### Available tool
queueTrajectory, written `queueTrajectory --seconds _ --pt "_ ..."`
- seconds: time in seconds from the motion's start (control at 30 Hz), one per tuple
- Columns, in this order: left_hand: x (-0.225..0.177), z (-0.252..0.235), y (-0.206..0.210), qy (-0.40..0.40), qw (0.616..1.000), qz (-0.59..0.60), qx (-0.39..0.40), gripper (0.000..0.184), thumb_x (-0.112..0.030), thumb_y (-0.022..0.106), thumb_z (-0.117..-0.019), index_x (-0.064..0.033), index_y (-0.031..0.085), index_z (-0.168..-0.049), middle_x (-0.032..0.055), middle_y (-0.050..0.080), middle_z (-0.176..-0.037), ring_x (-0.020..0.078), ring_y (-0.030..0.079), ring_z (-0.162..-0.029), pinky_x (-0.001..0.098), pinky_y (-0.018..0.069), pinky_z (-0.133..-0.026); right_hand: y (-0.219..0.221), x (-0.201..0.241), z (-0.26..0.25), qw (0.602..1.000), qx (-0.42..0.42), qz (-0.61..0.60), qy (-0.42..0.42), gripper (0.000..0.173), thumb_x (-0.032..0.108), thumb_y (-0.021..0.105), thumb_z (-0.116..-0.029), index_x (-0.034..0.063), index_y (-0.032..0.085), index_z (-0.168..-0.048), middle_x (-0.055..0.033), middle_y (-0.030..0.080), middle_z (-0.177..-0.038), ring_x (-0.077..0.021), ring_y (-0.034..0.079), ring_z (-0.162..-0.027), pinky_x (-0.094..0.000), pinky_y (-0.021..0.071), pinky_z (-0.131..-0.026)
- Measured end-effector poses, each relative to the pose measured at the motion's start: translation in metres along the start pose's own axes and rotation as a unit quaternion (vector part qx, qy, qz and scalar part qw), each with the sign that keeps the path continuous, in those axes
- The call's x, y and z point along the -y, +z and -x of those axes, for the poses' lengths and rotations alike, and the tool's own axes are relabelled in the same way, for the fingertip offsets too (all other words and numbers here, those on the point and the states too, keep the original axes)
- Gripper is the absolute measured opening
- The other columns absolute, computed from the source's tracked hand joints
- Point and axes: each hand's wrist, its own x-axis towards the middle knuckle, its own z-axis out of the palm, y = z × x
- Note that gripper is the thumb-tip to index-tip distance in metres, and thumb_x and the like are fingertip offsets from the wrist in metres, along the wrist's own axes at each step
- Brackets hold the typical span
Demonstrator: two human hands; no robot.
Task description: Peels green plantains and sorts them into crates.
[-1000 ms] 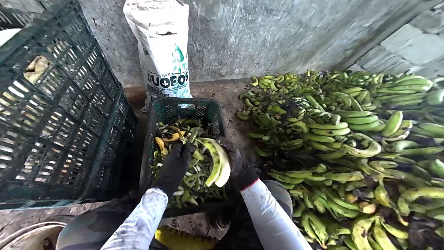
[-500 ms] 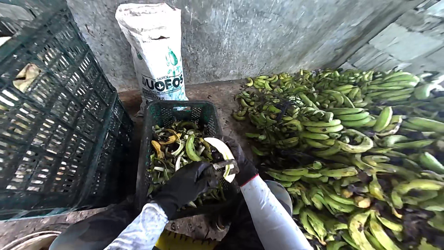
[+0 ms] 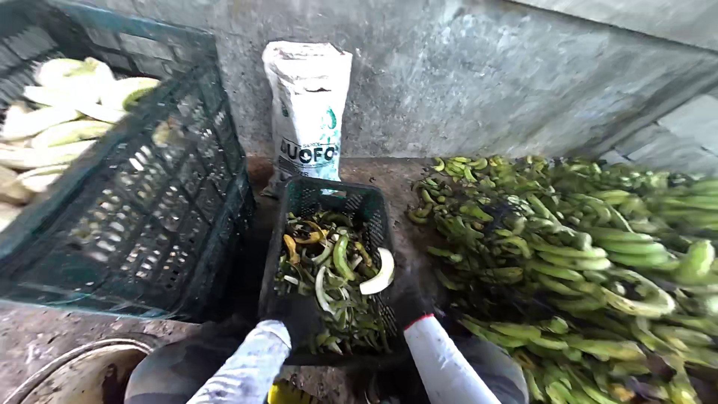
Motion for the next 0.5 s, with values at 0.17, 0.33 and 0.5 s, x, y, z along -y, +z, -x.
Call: queueTrajectory --seconds 0.17,0.33,0.5 --pt "-0.003 0.001 0.02 0.062 0.997 0.04 -0.014 0.056 -0.05 0.061 -0.0954 -0.0055 0.064 -0.13 0.0252 0.066 -0.126 0.0471 0.061 -0.12 0.0715 0.0455 -0.097 0.128 0.012 0.012 0.981 0.087 -0.167 0.041 0.036 0.027 0.029 -0.1106 0.0046 0.053 -0.125 -0.0118 0.062 -0.107 -0.0195 0.064 -0.095 -0.0418 0.0568 -0.079" --pt "-0.007 -0.019 0.026 0.078 0.996 0.02 -0.026 0.054 -0.047 0.057 -0.0965 -0.0068 0.062 -0.133 0.0282 0.065 -0.124 0.0525 0.061 -0.115 0.0745 0.0465 -0.09 0.252 0.123 0.016 0.881 0.438 -0.177 0.004 0.036 0.043 0.034 -0.1082 0.0203 0.063 -0.108 0.0004 0.068 -0.087 -0.01 0.065 -0.071 -0.0271 0.055 -0.059" --pt "-0.003 -0.003 0.008 0.085 0.995 0.032 -0.032 0.042 -0.036 0.055 -0.1008 -0.0032 0.063 -0.127 0.0255 0.066 -0.122 0.0478 0.063 -0.114 0.0689 0.0504 -0.088 0.249 0.163 0.02 0.895 0.318 0.232 -0.21 0.032 0.037 0.041 -0.1102 0.0193 0.06 -0.129 0.0003 0.061 -0.089 -0.0084 0.054 -0.067 -0.0271 0.0479 -0.059"
